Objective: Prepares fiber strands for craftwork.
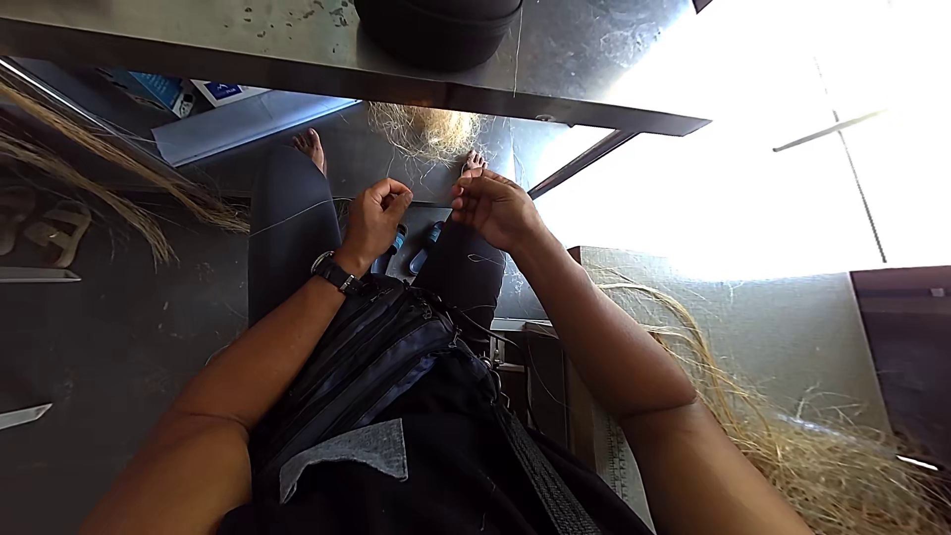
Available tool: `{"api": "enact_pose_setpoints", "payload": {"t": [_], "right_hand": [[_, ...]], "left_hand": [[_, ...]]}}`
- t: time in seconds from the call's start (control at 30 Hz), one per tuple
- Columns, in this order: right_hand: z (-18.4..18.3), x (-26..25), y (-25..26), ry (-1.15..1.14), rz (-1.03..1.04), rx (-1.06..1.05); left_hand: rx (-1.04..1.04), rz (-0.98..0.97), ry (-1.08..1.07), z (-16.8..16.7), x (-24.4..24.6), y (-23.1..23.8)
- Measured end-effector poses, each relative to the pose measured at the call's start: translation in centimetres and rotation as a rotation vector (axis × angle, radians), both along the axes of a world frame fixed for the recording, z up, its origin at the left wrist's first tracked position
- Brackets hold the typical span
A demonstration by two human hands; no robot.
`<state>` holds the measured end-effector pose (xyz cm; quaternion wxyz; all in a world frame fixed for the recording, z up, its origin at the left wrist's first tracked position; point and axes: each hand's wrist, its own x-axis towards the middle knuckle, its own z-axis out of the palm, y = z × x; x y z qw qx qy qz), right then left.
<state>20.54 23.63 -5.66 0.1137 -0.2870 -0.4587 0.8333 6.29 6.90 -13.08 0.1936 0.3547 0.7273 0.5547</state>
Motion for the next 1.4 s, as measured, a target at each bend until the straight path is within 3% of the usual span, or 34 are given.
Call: {"api": "enact_pose_setpoints", "payload": {"t": [0.2, 0.33, 0.57, 0.83, 1.03, 1.4], "right_hand": [[-0.4, -0.1, -0.8, -0.019, 0.080, 0.073], [-0.8, -0.2, -1.2, -0.098, 0.107, 0.226], [-1.1, -0.2, -1.9, -0.192, 0.139, 0.420], [-0.6, 0.0, -2.5, -0.213, 0.199, 0.451], [0.8, 0.6, -3.1, -0.287, 0.178, 0.303], [0.4, 0.7, -2.8, -0.150, 0.394, 0.458]], "left_hand": [[0.100, -0.067, -0.279, 0.4, 0.7, 0.3], [0.105, -0.165, -0.140, 0.6, 1.3, 0.5], [0.071, -0.148, 0.124, 0.9, 1.9, 0.4], [0.176, -0.091, 0.067, 1.1, 1.7, 0.3], [0.236, -0.106, 0.085, 1.6, 1.9, 0.3], [0.182, -0.151, -0.050, 1.2, 1.5, 0.3]]}}
